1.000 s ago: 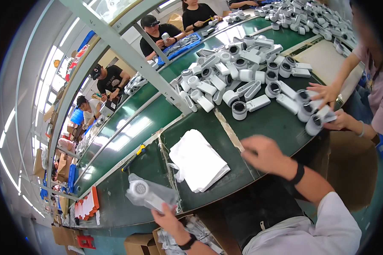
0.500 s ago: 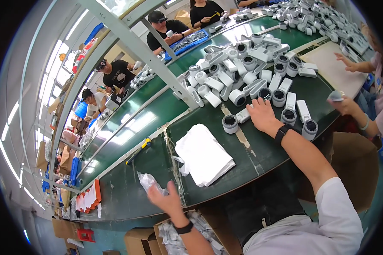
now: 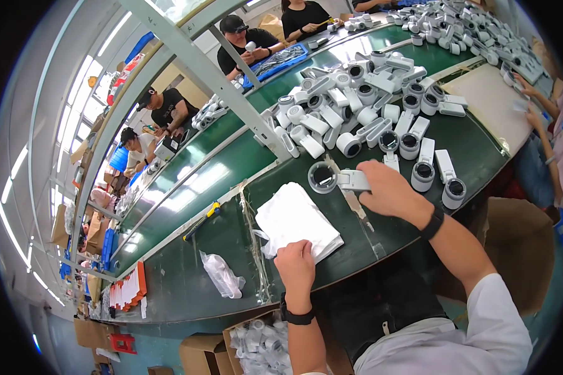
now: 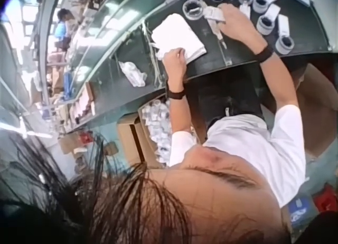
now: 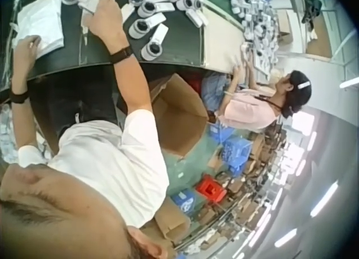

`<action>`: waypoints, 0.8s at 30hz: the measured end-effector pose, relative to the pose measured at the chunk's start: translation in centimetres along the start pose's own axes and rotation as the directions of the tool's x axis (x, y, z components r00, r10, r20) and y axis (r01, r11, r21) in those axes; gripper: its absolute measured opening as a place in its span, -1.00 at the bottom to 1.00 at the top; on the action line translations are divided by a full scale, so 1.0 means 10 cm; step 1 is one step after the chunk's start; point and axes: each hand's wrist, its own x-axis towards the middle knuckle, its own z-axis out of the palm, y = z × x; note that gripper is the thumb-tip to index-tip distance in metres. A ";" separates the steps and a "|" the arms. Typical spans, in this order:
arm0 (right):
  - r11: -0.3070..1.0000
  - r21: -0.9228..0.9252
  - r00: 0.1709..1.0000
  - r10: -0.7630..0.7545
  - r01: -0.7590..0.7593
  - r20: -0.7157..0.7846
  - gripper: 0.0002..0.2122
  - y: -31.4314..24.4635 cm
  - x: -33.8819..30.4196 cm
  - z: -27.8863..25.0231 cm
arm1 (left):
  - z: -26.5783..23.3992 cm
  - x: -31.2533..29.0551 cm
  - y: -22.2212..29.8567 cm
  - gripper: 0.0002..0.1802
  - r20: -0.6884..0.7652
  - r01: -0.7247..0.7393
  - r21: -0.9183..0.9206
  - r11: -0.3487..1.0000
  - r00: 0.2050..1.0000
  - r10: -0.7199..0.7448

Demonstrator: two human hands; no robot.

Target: The person picks up a handheld fan from a pile, slides it into a plastic bag, and places the bagged fan on the table. After repeating this for several fans, the person gathers the bagged fans and places them into a cardboard box.

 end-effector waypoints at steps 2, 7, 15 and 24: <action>0.900 0.360 0.968 0.203 -0.245 0.150 -0.53 -0.18 -0.12 -0.16 | -0.03 0.02 0.03 -0.89 -0.060 0.005 -0.071 0.997 0.998 -0.009; 0.400 0.826 0.918 0.193 -0.397 0.347 -0.67 -0.30 -0.67 0.15 | -0.18 0.01 0.35 -0.90 -0.071 0.132 -0.373 0.918 0.983 -0.170; 0.457 0.788 0.906 0.298 -0.413 0.301 -0.63 -0.68 -0.99 0.36 | -0.22 -0.19 0.65 -0.83 0.027 0.177 -0.700 0.691 0.975 -0.221; 0.658 0.683 0.926 0.371 -0.316 0.071 -0.63 -0.61 -0.86 0.53 | -0.21 -0.26 0.55 -0.83 0.177 0.362 -0.834 0.416 0.890 -0.421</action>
